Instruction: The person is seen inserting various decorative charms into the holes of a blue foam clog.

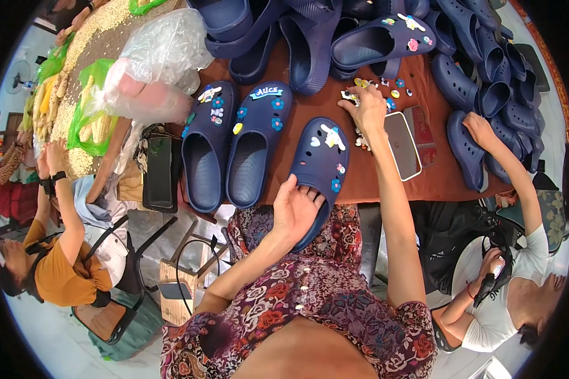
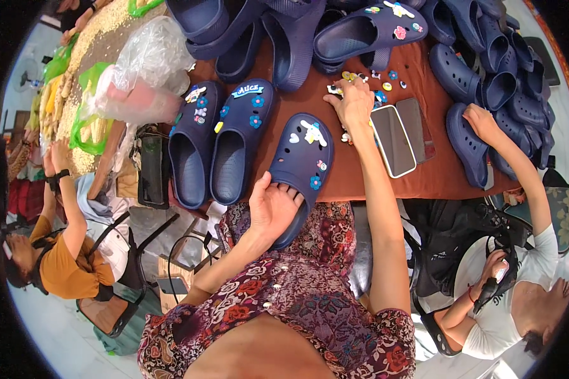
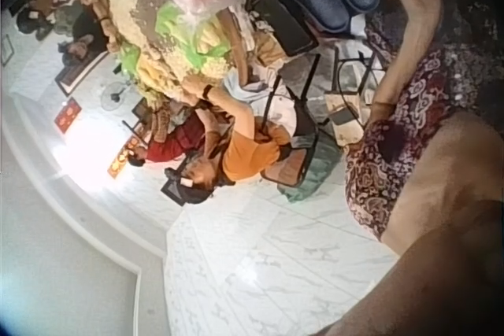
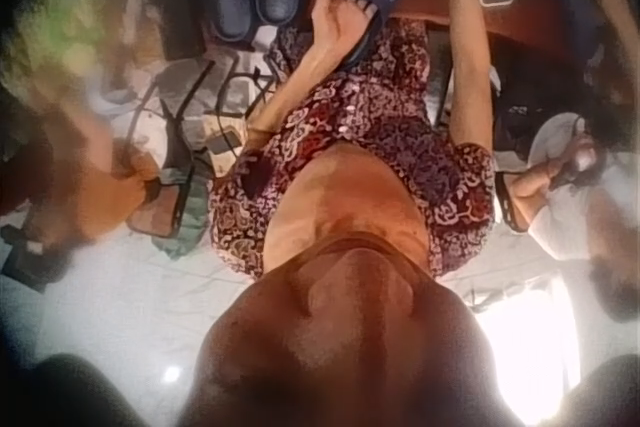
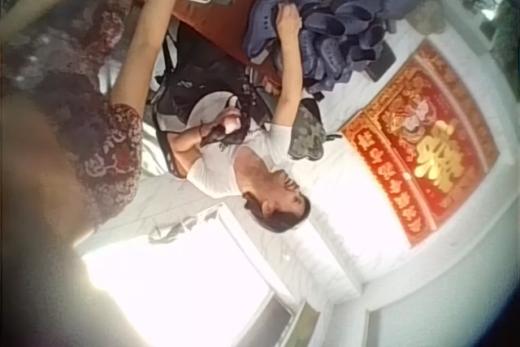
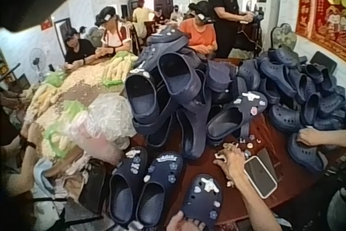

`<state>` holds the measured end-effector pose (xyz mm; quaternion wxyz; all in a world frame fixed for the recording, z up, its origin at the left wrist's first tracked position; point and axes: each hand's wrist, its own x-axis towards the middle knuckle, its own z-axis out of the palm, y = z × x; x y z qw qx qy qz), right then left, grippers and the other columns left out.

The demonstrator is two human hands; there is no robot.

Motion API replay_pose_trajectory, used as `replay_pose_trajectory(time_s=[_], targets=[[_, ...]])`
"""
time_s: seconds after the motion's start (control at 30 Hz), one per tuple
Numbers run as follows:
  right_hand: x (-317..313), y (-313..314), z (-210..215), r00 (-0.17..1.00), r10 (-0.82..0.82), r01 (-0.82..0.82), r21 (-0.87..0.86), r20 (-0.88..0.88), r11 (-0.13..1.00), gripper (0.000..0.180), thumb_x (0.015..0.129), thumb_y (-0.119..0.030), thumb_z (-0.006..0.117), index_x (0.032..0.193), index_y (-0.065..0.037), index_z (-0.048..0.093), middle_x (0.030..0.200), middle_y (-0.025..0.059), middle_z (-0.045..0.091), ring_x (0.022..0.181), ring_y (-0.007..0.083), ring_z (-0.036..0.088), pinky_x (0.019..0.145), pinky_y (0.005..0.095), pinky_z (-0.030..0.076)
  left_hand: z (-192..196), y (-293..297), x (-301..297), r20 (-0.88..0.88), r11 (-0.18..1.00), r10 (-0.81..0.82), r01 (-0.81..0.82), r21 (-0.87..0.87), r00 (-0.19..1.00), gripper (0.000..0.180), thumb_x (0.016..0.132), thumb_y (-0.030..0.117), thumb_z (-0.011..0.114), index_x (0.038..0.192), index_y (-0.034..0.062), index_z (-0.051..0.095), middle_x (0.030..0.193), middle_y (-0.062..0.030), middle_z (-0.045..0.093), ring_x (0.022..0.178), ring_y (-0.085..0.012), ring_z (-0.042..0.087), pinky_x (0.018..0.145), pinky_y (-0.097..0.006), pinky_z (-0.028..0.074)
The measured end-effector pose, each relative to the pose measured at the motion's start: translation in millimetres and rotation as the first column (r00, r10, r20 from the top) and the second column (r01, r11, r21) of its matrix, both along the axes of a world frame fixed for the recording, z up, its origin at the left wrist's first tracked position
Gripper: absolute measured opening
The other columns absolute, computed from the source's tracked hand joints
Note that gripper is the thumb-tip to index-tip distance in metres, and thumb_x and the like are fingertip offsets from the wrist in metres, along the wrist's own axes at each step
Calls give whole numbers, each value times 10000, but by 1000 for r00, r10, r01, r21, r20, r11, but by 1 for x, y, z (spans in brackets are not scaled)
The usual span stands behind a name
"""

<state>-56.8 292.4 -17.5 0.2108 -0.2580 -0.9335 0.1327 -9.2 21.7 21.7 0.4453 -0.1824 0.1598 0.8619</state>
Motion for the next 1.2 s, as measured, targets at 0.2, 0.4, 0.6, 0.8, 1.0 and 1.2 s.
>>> replay_pose_trajectory(time_s=[0.2,0.4,0.6,0.8,1.0,1.2], targets=[[-5,0,-1,1000,5,-5,-18,-6,1000,373,662,-348,802,942,-124,700,992,98,618,973,296,568,789,430,428,3,2,-9,206,998,-10,21,-54,978,516,842,338,637,1242,52,479,1268,-101,495,1273,-289,406,1124,-454,270],[-12,-4,6,999,-29,27,87,24,996,257,762,-324,729,868,-91,707,998,93,625,981,289,560,773,430,420,5,1,-10,269,999,14,1,-54,963,469,822,263,684,1212,64,517,1234,-87,524,1258,-270,424,1117,-446,292],[17,-22,37,978,21,-91,-336,-206,937,230,873,-245,658,977,-52,726,929,100,688,800,207,648,747,302,494,9,-1,-8,235,999,-24,30,-21,972,422,854,232,673,1217,79,524,1215,-73,553,1218,-233,473,1109,-419,314],[59,-66,93,958,32,-272,-867,-285,417,218,901,-168,632,1015,8,691,841,31,686,749,67,596,692,232,476,18,5,-10,55,995,-42,47,-92,998,433,893,244,637,1259,65,491,1270,-78,527,1232,-217,467,1117,-414,310],[74,-99,98,944,282,-254,-926,-174,279,155,860,-111,667,958,9,682,819,30,679,706,61,596,651,217,484,20,11,-3,-168,994,-78,64,-84,983,492,929,282,595,1318,33,426,1286,-76,509,1241,-189,448,1105,-395,316],[72,-99,88,939,249,-312,-892,-237,328,135,843,-112,694,920,-3,676,812,20,676,702,46,585,674,205,473,23,7,1,-245,987,-83,45,-156,966,483,954,247,565,1327,-16,409,1309,-91,498,1217,-178,477,1084,-377,348]])
